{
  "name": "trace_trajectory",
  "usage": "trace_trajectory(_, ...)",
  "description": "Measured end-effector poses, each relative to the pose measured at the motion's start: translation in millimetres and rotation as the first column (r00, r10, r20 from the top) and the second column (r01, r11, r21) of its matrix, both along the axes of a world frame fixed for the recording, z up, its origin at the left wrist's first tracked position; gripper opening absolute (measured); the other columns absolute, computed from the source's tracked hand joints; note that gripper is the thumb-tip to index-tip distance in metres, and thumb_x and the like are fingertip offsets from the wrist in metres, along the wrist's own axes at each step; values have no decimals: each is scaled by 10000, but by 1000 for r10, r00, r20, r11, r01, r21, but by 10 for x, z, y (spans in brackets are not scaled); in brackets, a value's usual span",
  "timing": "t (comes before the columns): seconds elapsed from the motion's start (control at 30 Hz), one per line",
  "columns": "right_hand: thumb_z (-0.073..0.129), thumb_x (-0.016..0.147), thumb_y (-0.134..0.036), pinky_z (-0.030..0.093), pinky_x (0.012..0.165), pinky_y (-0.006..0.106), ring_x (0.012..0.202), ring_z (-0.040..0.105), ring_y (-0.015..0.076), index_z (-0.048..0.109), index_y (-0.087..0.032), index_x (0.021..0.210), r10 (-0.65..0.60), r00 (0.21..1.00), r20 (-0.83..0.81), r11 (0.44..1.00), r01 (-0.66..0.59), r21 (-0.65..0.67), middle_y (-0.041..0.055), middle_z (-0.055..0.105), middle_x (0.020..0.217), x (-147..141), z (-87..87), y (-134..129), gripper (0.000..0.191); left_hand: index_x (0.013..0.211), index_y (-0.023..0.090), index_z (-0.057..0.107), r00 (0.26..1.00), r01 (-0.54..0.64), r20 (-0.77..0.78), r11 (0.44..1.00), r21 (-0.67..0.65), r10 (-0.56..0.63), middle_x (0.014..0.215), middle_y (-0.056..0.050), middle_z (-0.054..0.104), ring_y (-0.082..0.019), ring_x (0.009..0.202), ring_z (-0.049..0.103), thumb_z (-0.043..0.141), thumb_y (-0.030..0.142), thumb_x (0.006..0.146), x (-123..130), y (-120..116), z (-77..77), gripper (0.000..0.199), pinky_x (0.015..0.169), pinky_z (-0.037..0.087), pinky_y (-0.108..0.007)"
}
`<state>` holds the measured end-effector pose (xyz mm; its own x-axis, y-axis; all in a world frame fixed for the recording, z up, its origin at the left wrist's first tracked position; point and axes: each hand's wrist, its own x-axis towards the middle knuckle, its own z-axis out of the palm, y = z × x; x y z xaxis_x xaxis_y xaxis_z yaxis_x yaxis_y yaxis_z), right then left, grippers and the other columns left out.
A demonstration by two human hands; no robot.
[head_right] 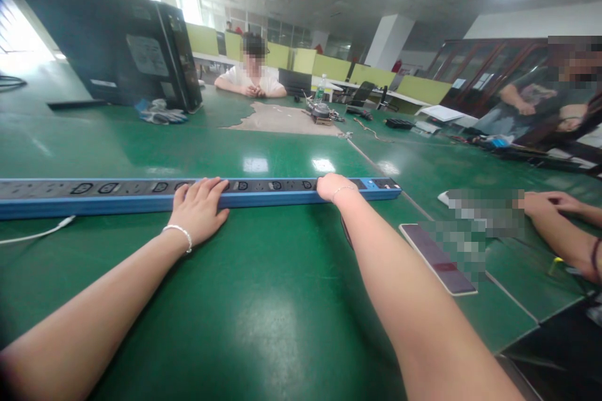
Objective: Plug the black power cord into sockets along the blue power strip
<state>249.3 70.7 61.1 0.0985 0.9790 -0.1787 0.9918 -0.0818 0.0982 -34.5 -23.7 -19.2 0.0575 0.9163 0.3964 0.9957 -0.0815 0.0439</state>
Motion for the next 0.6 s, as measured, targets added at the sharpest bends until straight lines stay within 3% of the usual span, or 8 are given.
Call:
trace_trajectory(0.5,225,926,-421,446,852,394,1013,615,292,605,-98,1071,-119,981,-154,955,156,251,220,635,1069,-29,-206,-303,520,1362,220,370,1000,-7,-1,1000,-12,7,1419,-61,413,-265,1312,319,424,372,807,3,2,9,577,1078,177,-494)
trace_trajectory(0.6,220,926,-424,447,846,392,1006,618,290,604,-100,1076,-115,983,-143,957,148,251,220,636,1069,-17,-213,-313,524,1365,224,365,1000,-9,4,1000,-18,9,1422,-58,410,-266,1314,318,423,371,807,2,3,14,579,1077,182,-494)
